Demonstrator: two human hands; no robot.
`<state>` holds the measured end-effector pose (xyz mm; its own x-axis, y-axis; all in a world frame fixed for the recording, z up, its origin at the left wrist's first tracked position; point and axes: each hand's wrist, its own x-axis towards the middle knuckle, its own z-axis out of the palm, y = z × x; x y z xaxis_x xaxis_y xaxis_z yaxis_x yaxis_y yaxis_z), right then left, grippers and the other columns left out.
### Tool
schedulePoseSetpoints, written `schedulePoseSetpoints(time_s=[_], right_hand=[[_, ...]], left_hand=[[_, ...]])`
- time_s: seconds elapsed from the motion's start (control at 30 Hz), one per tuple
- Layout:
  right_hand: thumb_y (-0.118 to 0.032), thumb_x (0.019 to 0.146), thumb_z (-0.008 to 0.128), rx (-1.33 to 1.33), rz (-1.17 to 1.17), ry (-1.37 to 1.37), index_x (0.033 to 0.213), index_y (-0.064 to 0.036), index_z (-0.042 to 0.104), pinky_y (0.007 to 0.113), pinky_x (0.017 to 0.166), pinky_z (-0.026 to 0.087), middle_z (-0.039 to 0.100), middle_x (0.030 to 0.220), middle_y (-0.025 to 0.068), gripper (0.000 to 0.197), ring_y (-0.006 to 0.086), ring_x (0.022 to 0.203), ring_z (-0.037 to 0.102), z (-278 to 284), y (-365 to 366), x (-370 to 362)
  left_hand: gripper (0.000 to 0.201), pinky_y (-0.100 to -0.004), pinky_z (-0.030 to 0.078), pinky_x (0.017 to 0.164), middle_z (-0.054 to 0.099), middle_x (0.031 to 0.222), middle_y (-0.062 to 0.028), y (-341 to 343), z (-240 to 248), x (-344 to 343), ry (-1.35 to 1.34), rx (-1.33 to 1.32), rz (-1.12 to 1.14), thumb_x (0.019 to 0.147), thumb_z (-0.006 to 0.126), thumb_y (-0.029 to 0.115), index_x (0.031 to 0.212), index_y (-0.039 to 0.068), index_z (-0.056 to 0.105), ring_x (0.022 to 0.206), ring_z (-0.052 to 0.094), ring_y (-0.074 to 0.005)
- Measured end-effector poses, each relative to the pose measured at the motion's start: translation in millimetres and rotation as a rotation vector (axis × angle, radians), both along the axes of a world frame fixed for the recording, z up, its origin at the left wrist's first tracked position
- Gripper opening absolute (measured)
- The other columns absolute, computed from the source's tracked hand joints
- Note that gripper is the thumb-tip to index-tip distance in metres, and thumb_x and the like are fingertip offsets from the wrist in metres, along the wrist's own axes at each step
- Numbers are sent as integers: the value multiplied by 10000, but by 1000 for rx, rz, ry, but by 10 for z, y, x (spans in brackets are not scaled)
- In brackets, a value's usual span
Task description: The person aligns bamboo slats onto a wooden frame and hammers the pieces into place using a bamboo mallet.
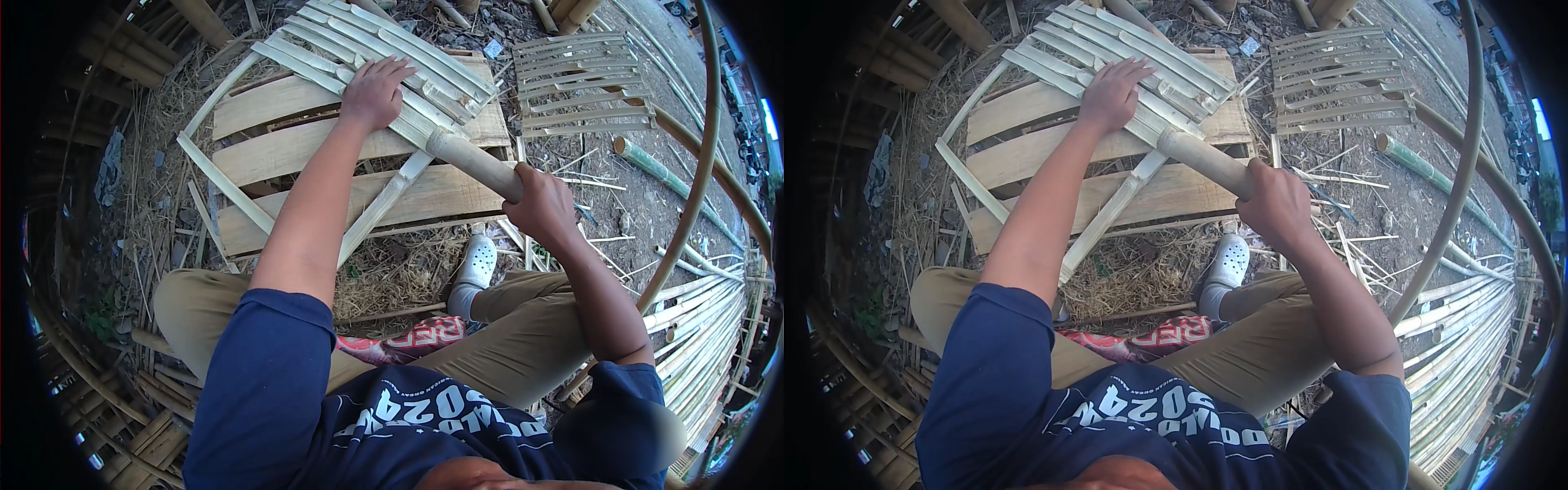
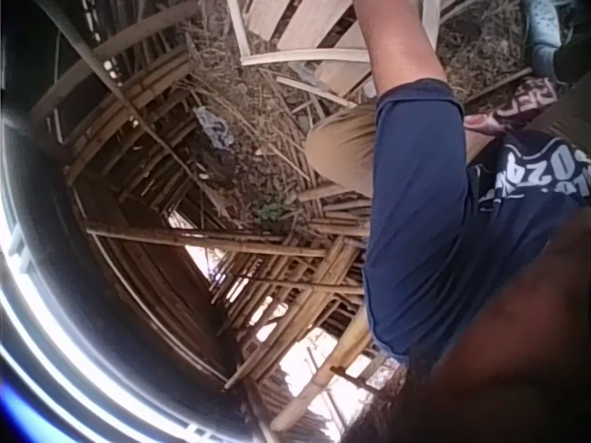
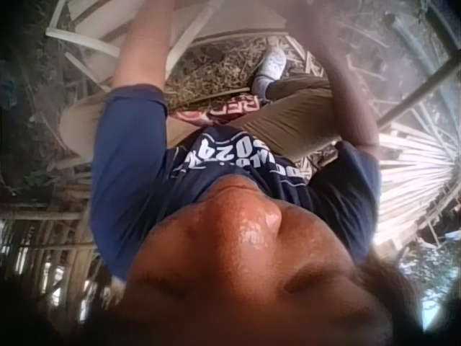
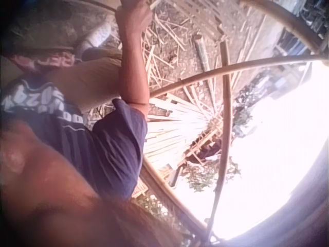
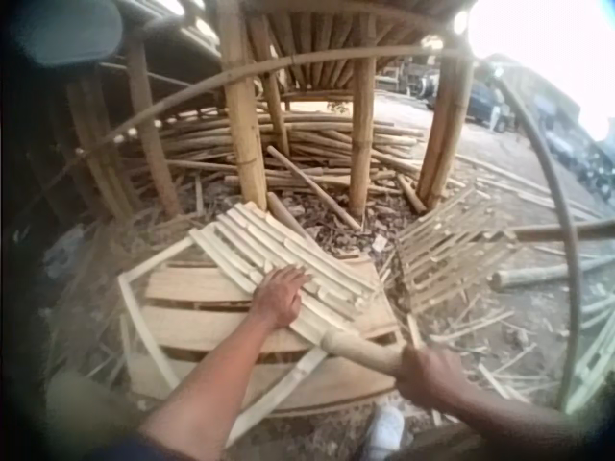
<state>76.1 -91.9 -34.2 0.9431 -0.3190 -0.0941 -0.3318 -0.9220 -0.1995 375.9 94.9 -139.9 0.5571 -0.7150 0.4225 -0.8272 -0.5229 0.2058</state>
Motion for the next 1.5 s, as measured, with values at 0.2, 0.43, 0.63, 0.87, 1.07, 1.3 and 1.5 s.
schedulePoseSetpoints(time_s=[0.2, 0.43, 0.63, 0.87, 1.07, 1.3, 1.5], right_hand=[[-144, 761, 765, -55, -34, 34, 1092, -53, 707, 534, 827, 566, 756, 911, 215, 348, 423, 893, 741, 118, 56, 87], [-134, 730, 741, -84, 30, -34, 1013, -87, 720, 521, 803, 574, 752, 887, 174, 288, 408, 886, 737, 125, -172, 228], [-183, 701, 754, -31, 17, -26, 1003, -101, 728, 505, 810, 585, 747, 851, 162, 314, 393, 855, 737, 202, -316, 280], [-174, 675, 762, -5, 47, 2, 989, -96, 725, 506, 790, 582, 744, 846, 170, 326, 402, 844, 735, 50, -296, 174], [-217, 682, 776, -7, 23, 93, 1077, -99, 756, 508, 838, 594, 766, 899, 180, 413, 405, 876, 742, 42, -272, 208], [-162, 685, 763, 46, -1, 96, 998, -83, 727, 506, 802, 580, 750, 869, 185, 325, 410, 856, 737, 93, -196, 203], [-209, 703, 780, 77, -40, 117, 1056, -58, 732, 511, 835, 583, 767, 921, 200, 387, 415, 903, 745, 63, -117, 159]], left_hand=[[511, -466, 303, 1295, 539, 1600, 7, -10, -13, 6, -6, -8, 3, 970, 519, 150, 1460, 262, 613, 1508, 455, -210], [493, -484, 323, 1278, 565, 1572, -10, -8, 6, -20, 2, -44, -14, 973, 511, 116, 1437, 231, 631, 1494, 471, -241], [482, -481, 326, 1275, 569, 1569, -7, -2, 24, -27, 2, -59, -21, 979, 514, 118, 1431, 228, 640, 1489, 476, -237], [476, -477, 327, 1273, 583, 1556, -7, -13, 25, -13, 0, -64, -25, 980, 520, 123, 1426, 229, 646, 1481, 486, -238], [476, -471, 330, 1272, 585, 1553, -4, -2, 10, -5, -6, -63, -16, 982, 519, 126, 1430, 231, 644, 1481, 486, -234], [477, -467, 331, 1270, 586, 1551, -3, -5, 15, -14, -9, -62, -15, 983, 521, 126, 1429, 239, 646, 1479, 488, -229], [484, -456, 337, 1265, 587, 1549, 0, -3, 10, -8, -13, -58, -12, 975, 524, 120, 1427, 241, 648, 1477, 487, -225]])
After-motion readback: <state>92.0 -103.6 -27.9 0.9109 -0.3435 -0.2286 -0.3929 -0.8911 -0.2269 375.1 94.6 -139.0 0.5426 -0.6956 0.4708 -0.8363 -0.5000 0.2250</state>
